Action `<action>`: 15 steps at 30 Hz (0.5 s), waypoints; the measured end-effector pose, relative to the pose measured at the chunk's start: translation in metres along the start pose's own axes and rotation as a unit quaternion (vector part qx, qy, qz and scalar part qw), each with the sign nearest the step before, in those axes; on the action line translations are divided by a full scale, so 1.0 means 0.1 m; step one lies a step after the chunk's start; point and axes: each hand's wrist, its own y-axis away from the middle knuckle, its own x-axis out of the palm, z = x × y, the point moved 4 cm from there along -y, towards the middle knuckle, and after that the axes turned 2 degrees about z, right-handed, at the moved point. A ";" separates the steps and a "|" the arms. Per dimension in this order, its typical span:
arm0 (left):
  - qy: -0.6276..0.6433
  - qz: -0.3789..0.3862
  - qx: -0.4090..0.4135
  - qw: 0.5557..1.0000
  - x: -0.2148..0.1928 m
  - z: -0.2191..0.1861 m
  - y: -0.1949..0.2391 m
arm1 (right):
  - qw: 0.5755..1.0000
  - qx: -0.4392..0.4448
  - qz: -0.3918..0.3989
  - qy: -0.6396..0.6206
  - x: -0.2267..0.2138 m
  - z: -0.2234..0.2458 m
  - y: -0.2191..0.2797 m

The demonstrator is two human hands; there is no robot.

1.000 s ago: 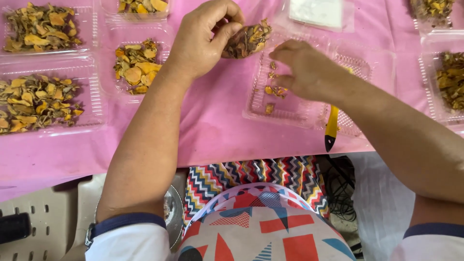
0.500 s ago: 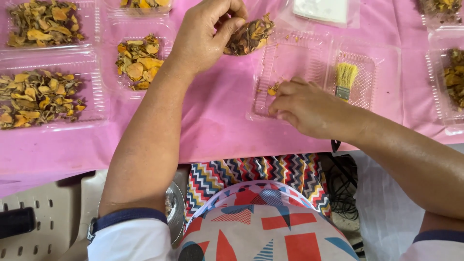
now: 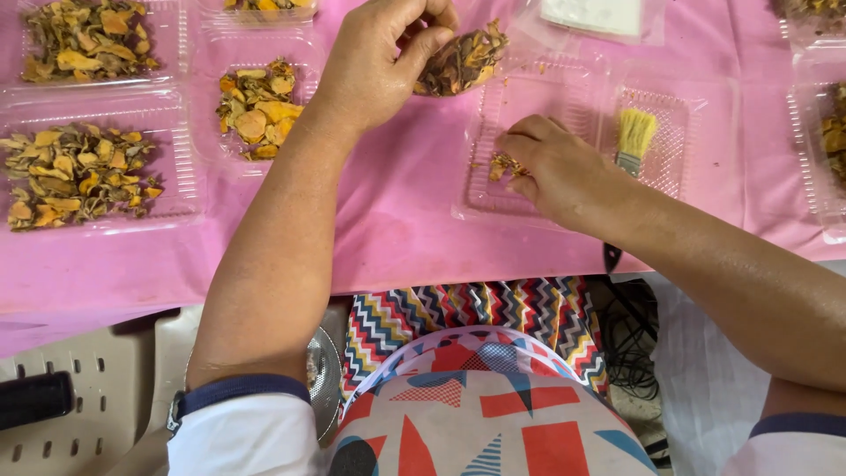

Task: Sorting and packaging dried yellow leaves into plastic containers and bags using a brush and hands.

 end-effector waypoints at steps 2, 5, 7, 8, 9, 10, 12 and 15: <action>0.000 0.002 0.004 1.000 0.00 -0.01 0.00 | 1.000 -0.008 -0.003 0.014 0.03 0.03 -0.01; 0.001 0.002 -0.005 1.000 0.00 0.02 -0.01 | 0.999 -0.037 -0.003 -0.013 0.06 0.11 0.02; -0.005 -0.001 0.017 1.000 0.00 0.04 -0.01 | 0.989 -0.120 -0.074 0.055 0.07 0.18 0.05; -0.004 -0.002 0.016 1.000 0.00 0.04 -0.01 | 0.989 -0.120 -0.072 0.055 0.09 0.16 0.07; -0.006 0.000 0.021 1.000 0.00 0.02 -0.01 | 0.984 -0.131 -0.085 0.083 0.10 0.16 0.09; -0.009 0.001 0.026 1.000 0.00 0.01 -0.02 | 0.979 -0.142 -0.098 0.111 0.11 0.16 0.11; -0.002 0.004 0.021 1.000 0.00 -0.01 -0.03 | 0.969 -0.145 -0.116 0.164 0.09 0.19 0.16; 0.006 0.008 0.019 1.000 0.00 -0.02 -0.02 | 0.961 -0.146 -0.125 0.200 0.13 0.19 0.18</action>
